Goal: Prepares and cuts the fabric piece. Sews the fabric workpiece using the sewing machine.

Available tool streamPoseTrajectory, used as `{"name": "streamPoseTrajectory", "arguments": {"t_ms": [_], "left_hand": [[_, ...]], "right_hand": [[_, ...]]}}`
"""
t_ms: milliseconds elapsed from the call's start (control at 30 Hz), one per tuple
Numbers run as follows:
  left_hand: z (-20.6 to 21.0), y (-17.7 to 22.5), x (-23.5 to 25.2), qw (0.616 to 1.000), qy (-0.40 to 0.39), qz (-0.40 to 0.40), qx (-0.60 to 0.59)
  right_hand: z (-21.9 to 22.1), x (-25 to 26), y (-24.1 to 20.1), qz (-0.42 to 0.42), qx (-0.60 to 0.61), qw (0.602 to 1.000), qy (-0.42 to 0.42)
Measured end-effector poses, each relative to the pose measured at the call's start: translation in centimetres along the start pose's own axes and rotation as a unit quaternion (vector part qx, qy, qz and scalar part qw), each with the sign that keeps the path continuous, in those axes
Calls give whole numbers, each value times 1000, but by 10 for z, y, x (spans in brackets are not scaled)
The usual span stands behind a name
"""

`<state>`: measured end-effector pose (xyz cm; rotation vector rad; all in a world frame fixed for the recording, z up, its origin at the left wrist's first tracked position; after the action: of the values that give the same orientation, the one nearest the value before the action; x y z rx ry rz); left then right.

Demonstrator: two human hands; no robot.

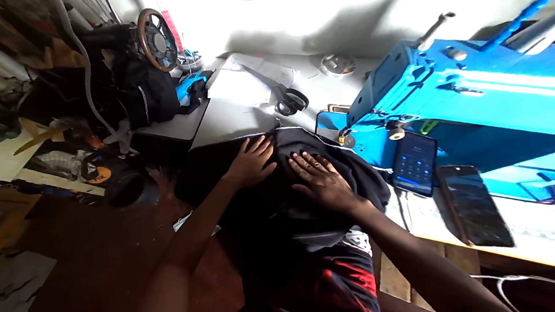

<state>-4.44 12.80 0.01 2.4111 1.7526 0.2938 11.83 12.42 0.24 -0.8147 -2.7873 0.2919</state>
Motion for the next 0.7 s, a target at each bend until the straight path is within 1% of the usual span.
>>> {"name": "streamPoseTrajectory", "arguments": {"t_ms": [133, 200, 233, 300, 333, 367, 400, 467, 533, 600, 700], "left_hand": [[-1, -4, 3, 1000, 1, -17, 0], [-5, -4, 3, 1000, 22, -19, 2], [-10, -1, 1, 998, 57, -15, 4], [-24, 11, -10, 988, 153, -3, 4], [-30, 20, -18, 984, 179, -6, -9], [-33, 30, -28, 982, 184, -22, -29], [-31, 39, -39, 983, 172, -50, -49], [-16, 50, -61, 984, 114, -121, -69], [0, 51, -76, 982, 81, -166, -40], [8, 45, -81, 981, 86, -173, -7], [9, 31, -77, 989, 58, -137, 3]], "right_hand": [[2, 0, 2, 7, -1, 1000, -7], [2, 1, 2, 5, 0, 1000, -6], [2, 1, 1, 5, 0, 1000, -6], [2, 2, 1, 8, 1, 1000, -12], [2, 2, 2, 9, 1, 1000, -6], [1, 2, 3, 8, 3, 1000, 3], [1, 1, 3, 5, 5, 1000, 10], [1, 1, 2, 5, 9, 1000, 17], [1, 1, 0, 18, 14, 1000, 19], [2, 1, -3, 37, 17, 999, 9], [5, 2, -4, 46, 9, 999, -8]]}}
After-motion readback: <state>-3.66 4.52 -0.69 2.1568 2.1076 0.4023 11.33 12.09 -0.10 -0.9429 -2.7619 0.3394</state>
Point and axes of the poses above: each hand's wrist, its own x-axis towards the middle knuckle, its own z-axis out of the palm, y = z × x, the point moved 9 cm from there along x, towards the middle knuckle, and after that the axes turned 2 degrees about -z, right-handed, at the moved point
